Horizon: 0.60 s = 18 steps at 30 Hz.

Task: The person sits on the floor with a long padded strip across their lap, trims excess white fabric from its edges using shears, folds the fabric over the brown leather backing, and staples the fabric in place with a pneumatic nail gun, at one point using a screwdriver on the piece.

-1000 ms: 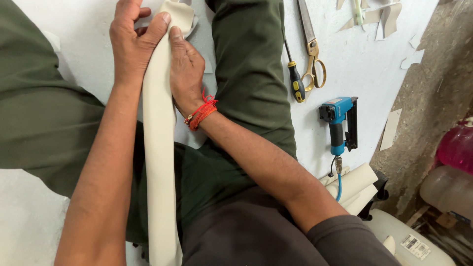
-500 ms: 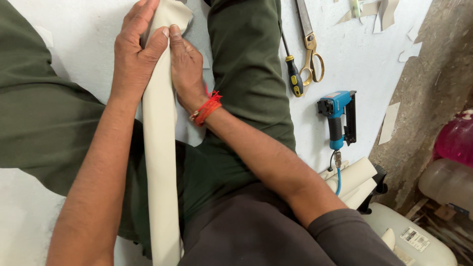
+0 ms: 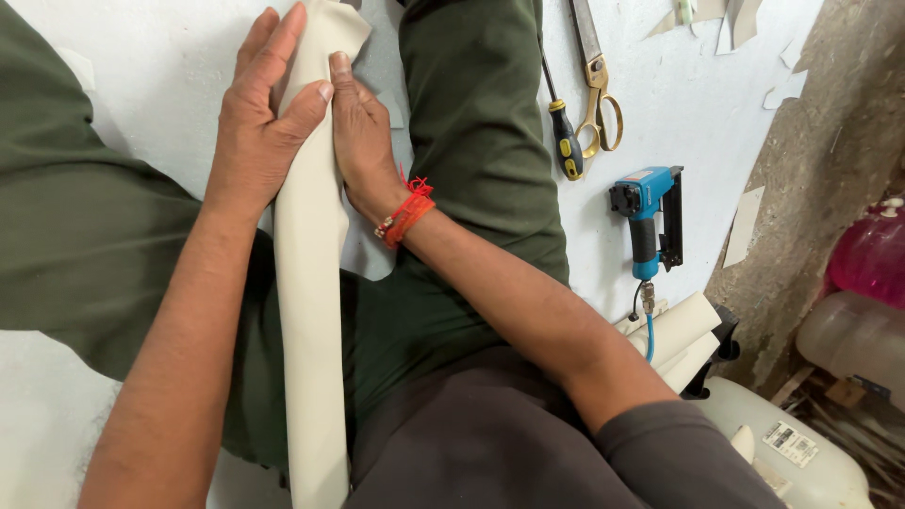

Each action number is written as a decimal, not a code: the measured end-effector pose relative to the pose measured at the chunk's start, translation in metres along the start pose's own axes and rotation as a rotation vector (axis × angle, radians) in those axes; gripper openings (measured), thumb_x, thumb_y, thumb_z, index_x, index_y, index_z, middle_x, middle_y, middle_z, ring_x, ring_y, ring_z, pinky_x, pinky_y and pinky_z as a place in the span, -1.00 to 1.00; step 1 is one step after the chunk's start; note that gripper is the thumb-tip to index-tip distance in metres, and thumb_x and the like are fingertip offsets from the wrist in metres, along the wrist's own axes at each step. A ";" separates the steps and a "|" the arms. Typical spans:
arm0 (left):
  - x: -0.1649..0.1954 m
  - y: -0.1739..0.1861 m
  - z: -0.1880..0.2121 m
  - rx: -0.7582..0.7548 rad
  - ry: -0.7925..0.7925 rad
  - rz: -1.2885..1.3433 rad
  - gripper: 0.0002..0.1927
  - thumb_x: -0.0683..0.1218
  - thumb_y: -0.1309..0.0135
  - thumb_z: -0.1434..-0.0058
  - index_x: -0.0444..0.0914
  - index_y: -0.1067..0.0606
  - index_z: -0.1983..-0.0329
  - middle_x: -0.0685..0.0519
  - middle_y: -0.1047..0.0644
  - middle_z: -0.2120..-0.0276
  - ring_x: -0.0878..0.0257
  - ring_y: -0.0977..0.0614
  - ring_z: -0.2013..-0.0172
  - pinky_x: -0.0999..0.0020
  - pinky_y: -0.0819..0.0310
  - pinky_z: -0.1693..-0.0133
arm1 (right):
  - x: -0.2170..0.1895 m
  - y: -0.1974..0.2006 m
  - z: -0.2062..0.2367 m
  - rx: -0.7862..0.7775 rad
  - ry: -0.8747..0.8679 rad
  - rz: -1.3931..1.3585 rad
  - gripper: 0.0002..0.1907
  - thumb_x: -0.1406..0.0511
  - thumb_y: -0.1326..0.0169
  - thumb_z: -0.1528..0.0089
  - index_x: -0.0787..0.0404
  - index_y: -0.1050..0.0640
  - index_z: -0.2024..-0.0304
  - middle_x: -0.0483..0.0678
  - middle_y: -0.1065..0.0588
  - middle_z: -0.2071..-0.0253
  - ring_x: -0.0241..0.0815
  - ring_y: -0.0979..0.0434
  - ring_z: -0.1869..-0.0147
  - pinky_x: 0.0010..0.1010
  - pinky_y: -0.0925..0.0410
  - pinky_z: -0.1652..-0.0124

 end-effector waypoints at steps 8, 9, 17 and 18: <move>0.004 -0.002 -0.002 -0.038 -0.031 0.003 -0.37 -0.08 -0.14 -0.48 -0.11 -0.26 -0.58 -0.15 -0.12 -0.58 0.00 -0.10 -0.61 0.13 -0.10 -0.57 | -0.006 0.004 0.037 0.130 -0.302 0.027 -0.31 -0.12 0.08 -0.33 0.37 -0.53 -0.09 0.02 -0.54 0.00 -0.27 -0.50 -0.01 -0.47 -0.39 0.02; 0.004 -0.002 -0.002 -0.045 -0.033 0.012 -0.38 -0.08 -0.12 -0.49 -0.10 -0.26 -0.58 -0.14 -0.13 -0.59 0.00 -0.09 -0.62 0.13 -0.09 -0.57 | -0.007 0.002 0.038 0.133 -0.267 0.049 -0.29 -0.12 0.05 -0.33 0.42 -0.56 -0.07 0.03 -0.55 0.02 -0.28 -0.49 -0.01 -0.49 -0.37 0.01; 0.007 0.001 0.002 -0.067 -0.115 0.045 -0.45 -0.12 -0.05 -0.56 -0.13 -0.23 -0.56 -0.04 -0.18 -0.56 0.10 -0.19 -0.58 0.22 -0.11 -0.61 | 0.006 0.007 0.031 0.051 -0.238 0.079 -0.36 -0.10 0.09 -0.37 0.40 -0.55 0.09 -0.04 -0.55 0.20 -0.30 -0.49 0.17 -0.42 -0.43 0.12; 0.006 0.000 0.002 -0.073 -0.107 0.065 -0.43 -0.13 -0.05 -0.55 -0.13 -0.23 -0.58 -0.04 -0.17 -0.58 0.09 -0.19 -0.60 0.23 -0.11 -0.60 | 0.005 0.007 0.030 0.028 -0.209 0.082 -0.38 -0.09 0.09 -0.37 0.38 -0.55 0.09 -0.06 -0.56 0.20 -0.33 -0.49 0.15 -0.45 -0.43 0.10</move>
Point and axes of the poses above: each hand's wrist, its own z-axis away from the middle knuckle, its own y-axis out of the back of the hand, x = y × z, the point moved 8 cm from there along -z, towards the middle knuckle
